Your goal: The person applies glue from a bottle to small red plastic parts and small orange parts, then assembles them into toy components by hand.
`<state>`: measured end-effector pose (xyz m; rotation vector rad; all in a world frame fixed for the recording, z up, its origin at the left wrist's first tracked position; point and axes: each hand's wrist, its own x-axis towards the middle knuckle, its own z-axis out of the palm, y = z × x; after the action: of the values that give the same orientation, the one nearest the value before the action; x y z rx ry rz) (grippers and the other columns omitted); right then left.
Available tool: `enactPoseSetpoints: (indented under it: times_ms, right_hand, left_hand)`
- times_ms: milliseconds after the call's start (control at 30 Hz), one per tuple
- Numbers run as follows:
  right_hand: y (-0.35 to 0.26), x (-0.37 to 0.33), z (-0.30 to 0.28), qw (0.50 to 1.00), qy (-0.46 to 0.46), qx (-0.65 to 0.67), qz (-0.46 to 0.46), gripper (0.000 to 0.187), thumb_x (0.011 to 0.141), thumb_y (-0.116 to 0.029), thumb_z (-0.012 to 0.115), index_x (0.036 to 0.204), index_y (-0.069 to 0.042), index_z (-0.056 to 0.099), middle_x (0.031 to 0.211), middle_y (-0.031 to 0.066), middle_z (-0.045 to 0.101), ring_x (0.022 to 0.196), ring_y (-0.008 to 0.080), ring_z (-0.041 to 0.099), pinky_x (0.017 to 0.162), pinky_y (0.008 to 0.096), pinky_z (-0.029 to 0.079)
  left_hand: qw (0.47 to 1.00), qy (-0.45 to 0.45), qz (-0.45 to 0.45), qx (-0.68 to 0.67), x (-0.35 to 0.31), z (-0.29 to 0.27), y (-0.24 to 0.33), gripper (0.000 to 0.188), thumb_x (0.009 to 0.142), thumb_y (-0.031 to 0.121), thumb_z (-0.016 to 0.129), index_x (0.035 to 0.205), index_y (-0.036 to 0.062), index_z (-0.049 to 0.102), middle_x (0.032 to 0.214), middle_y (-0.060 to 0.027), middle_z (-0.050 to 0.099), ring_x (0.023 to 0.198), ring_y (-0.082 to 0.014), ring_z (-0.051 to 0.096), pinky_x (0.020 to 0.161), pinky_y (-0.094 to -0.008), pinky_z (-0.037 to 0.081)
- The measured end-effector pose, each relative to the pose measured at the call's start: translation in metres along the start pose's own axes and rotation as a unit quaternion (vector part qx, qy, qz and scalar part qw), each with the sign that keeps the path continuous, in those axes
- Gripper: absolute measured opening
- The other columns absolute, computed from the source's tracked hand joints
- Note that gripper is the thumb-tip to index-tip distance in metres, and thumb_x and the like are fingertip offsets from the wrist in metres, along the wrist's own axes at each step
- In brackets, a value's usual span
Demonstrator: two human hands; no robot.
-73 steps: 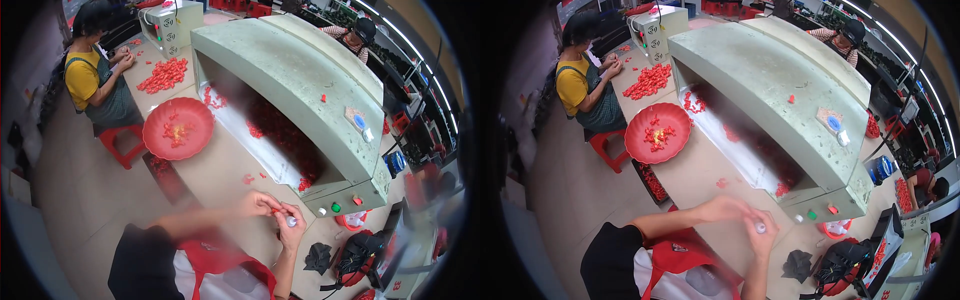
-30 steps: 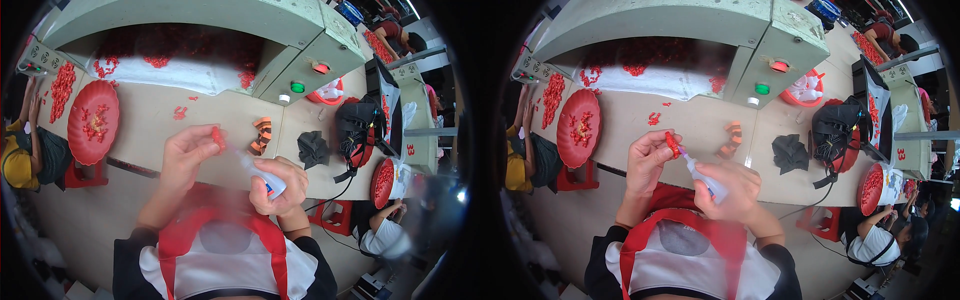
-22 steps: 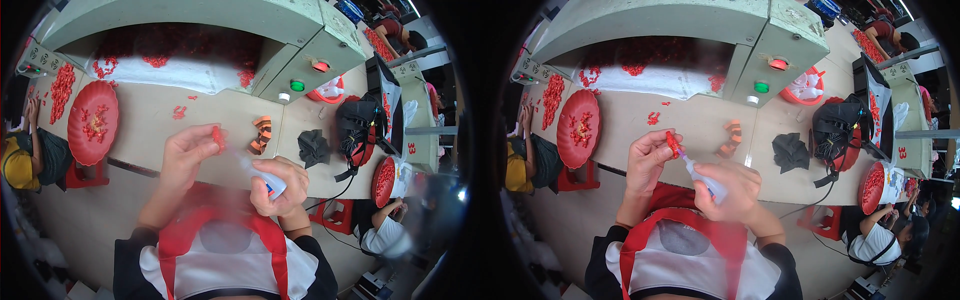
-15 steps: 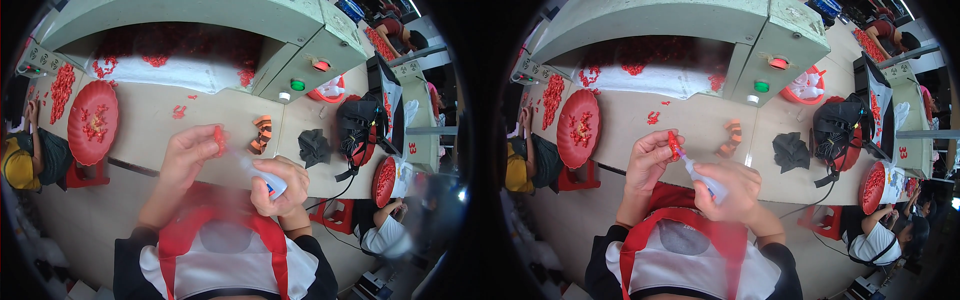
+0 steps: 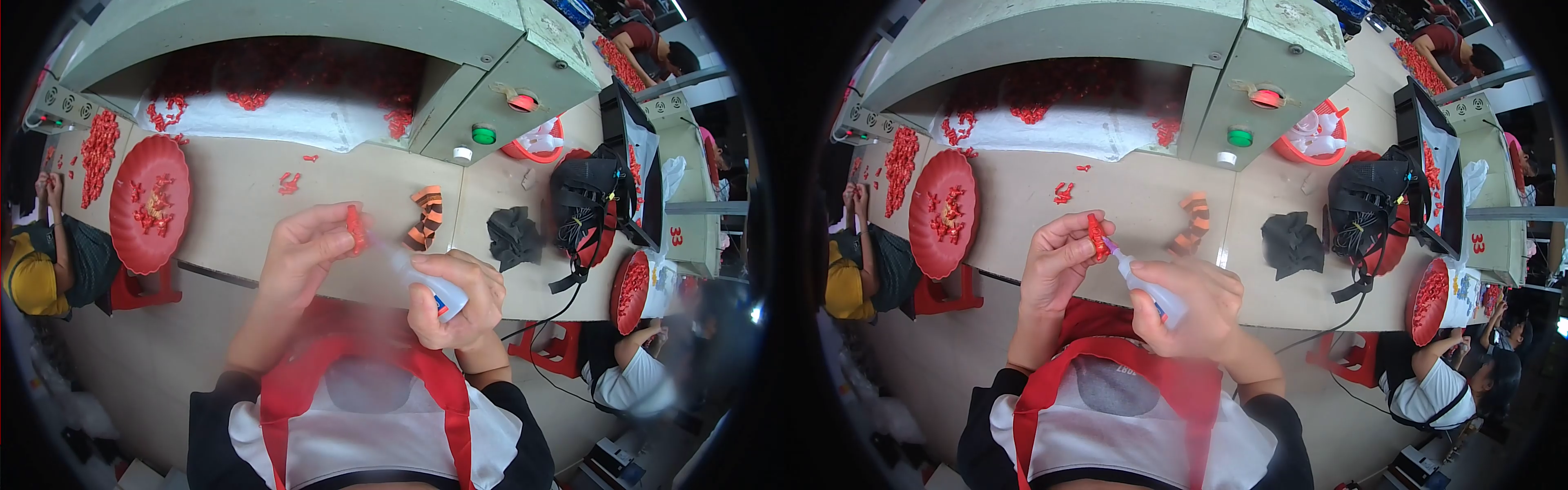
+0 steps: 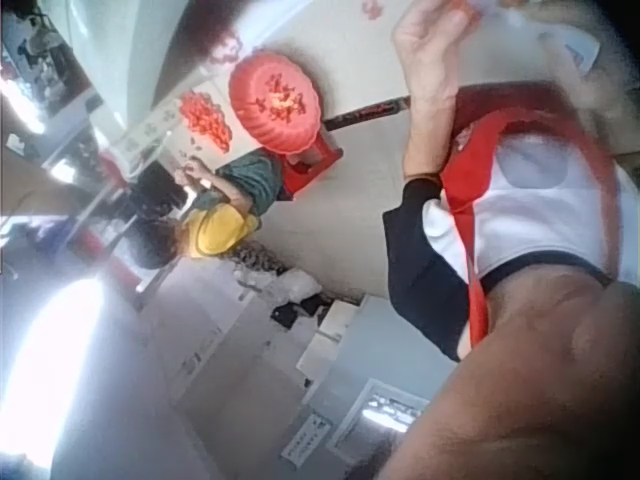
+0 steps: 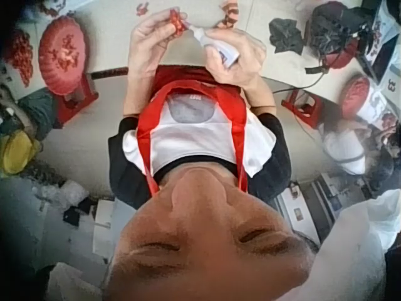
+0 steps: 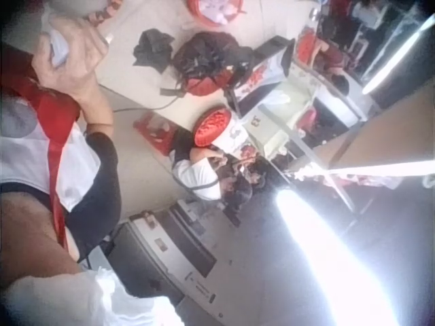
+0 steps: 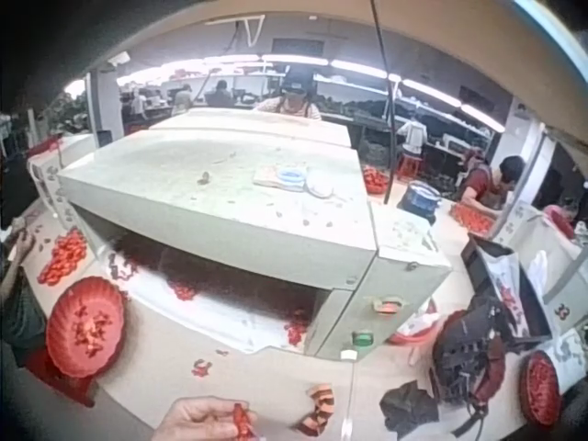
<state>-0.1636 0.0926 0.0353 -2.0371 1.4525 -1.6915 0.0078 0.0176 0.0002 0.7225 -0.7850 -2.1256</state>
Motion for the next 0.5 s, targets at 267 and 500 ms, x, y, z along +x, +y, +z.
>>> enactPoseSetpoints:
  times_ms: [267,500]
  right_hand:
    - [0.003,0.005,0.007,1.000,-0.015,0.009,0.017,0.021,0.065,-0.003,0.059,0.085,0.004,0.057,0.065,0.0092,0.060,0.044,0.0160,0.050,0.043,0.0241,0.041]
    - [0.027,0.011,0.030,0.813,-0.021,0.302,0.498,0.018,0.074,-0.006,0.063,0.091,-0.001,0.057,0.084,0.0110,0.062,0.069,0.0157,0.063,0.058,0.0247,0.050]
  left_hand:
    - [0.989,0.039,0.100,0.102,0.000,-0.001,-0.002,0.031,0.079,-0.003,0.058,0.110,-0.0039,0.055,0.101,-0.0180,0.062,0.088,-0.0230,0.063,0.077,-0.0318,0.050]
    - [0.985,0.114,0.125,0.042,0.010,-0.037,0.007,0.030,0.080,-0.002,0.058,0.110,-0.0039,0.057,0.103,-0.0152,0.061,0.091,-0.0196,0.060,0.081,-0.0317,0.048]
